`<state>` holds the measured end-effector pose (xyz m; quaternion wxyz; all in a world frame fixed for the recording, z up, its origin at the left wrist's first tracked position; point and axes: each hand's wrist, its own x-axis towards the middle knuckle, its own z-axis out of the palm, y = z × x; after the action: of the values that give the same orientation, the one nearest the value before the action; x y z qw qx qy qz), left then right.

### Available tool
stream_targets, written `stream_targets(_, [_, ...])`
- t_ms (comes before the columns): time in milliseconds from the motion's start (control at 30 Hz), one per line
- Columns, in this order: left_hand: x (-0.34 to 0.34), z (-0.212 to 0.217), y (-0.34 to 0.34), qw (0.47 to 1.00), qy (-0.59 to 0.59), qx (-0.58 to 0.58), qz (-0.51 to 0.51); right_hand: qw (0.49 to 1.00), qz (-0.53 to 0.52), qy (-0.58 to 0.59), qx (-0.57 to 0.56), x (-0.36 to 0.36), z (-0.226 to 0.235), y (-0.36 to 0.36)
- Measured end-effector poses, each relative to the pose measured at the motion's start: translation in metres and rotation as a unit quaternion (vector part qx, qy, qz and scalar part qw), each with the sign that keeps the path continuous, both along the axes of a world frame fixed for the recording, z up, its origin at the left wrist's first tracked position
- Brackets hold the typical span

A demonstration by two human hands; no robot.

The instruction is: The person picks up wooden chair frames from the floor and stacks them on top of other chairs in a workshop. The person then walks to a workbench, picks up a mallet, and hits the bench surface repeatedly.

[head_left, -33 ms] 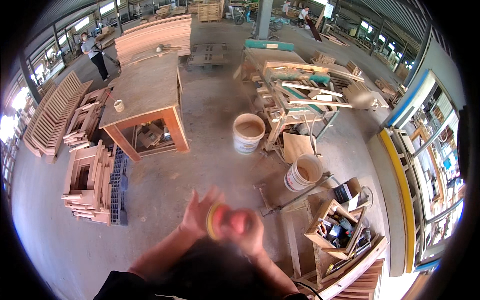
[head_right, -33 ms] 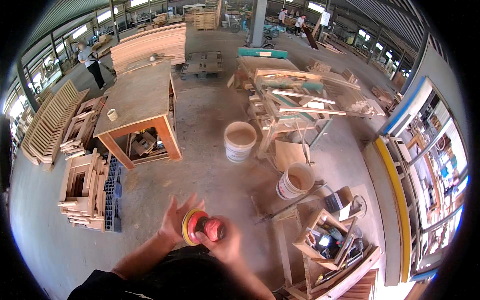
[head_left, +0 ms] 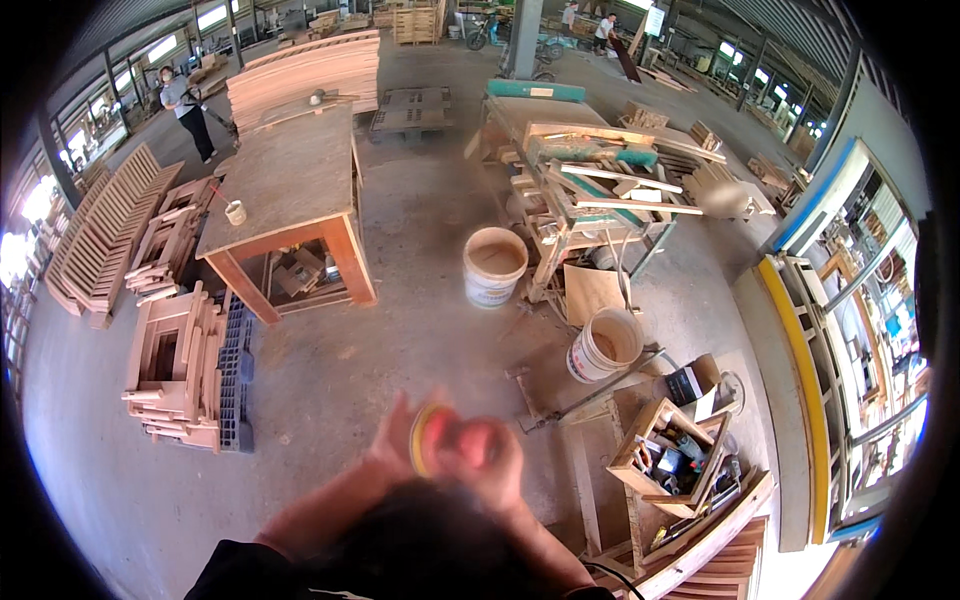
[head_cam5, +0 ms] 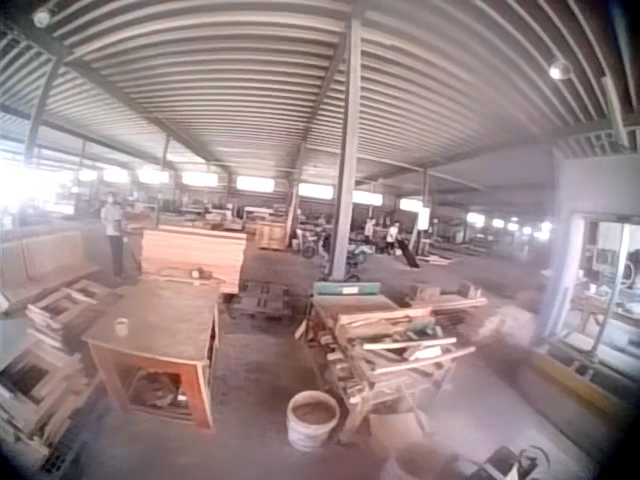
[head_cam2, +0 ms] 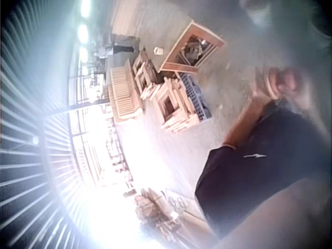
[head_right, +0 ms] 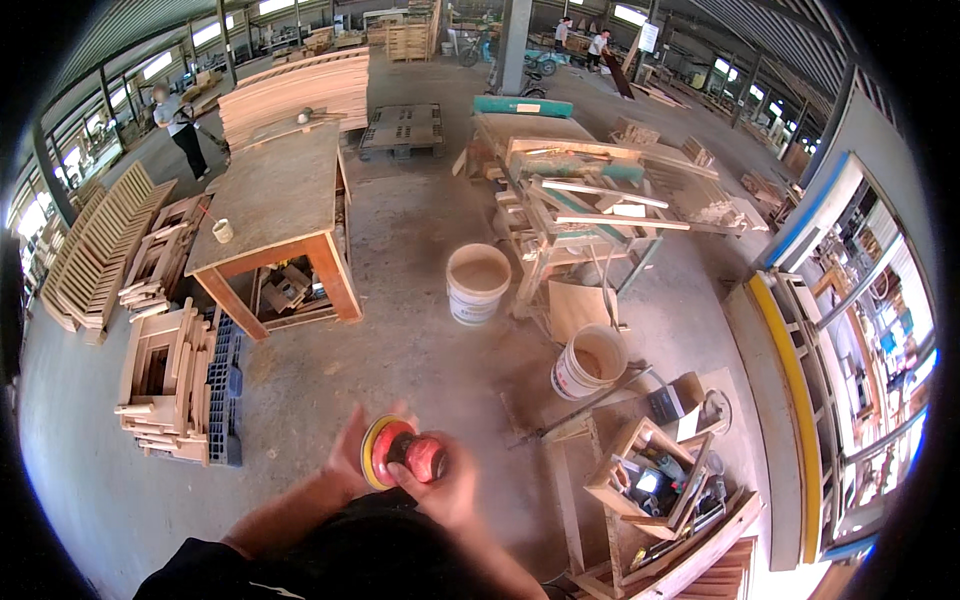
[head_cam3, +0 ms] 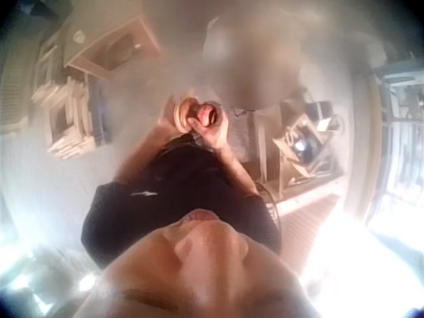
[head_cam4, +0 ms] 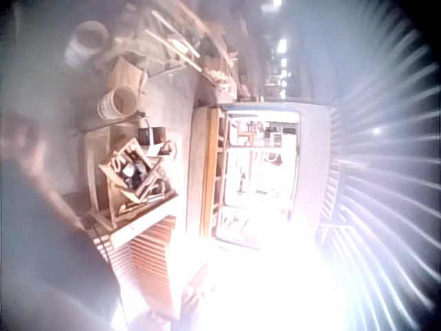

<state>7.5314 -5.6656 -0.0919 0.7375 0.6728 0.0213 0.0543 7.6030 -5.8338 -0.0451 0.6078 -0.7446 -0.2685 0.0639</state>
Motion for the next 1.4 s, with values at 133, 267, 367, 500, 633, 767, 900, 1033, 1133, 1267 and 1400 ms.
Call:
stream_targets(133, [0.011,-0.015,-0.019,0.994,-0.031,0.101,0.012,0.998,-0.025,0.036,-0.037,0.003,0.006,0.002])
stream_targets(267, [0.013,-0.045,-0.012,0.993,-0.025,0.118,-0.014,0.993,-0.038,0.005,-0.116,0.006,0.014,0.004])
stream_targets(367, [0.007,-0.029,-0.011,0.994,-0.01,0.101,-0.048,0.989,-0.015,-0.034,-0.141,0.003,0.025,0.002])
stream_targets(500, [0.011,0.01,-0.013,0.99,0.001,0.132,-0.049,0.988,-0.014,-0.023,-0.154,0.007,0.022,-0.002])
stream_targets(633, [0.021,-0.033,-0.006,0.994,0.076,-0.068,-0.029,0.996,-0.061,0.029,-0.066,0.011,-0.01,0.0])
stream_targets(767, [0.025,-0.009,-0.009,0.759,0.116,-0.626,-0.137,0.989,-0.034,0.11,-0.091,0.013,-0.005,-0.012])
stream_targets(900, [0.028,-0.005,-0.01,0.83,0.227,-0.51,-0.003,0.981,0.014,0.052,-0.186,0.021,-0.002,-0.007])
stream_targets(1033, [0.037,-0.018,-0.002,0.786,0.21,-0.582,0.009,0.979,0.106,0.163,-0.068,0.037,-0.043,-0.027])
stream_targets(1133, [0.039,-0.001,0.006,0.796,0.185,-0.577,0.02,0.917,0.225,0.285,-0.164,0.042,-0.042,-0.073])
stream_targets(1267, [0.05,-0.051,0.025,0.792,0.2,-0.569,0.09,0.887,0.22,0.397,-0.086,0.013,-0.073,-0.15])
stream_targets(1400, [0.054,-0.119,0.039,0.787,0.417,-0.401,0.214,0.832,0.036,0.549,0.074,0.009,-0.144,-0.177])
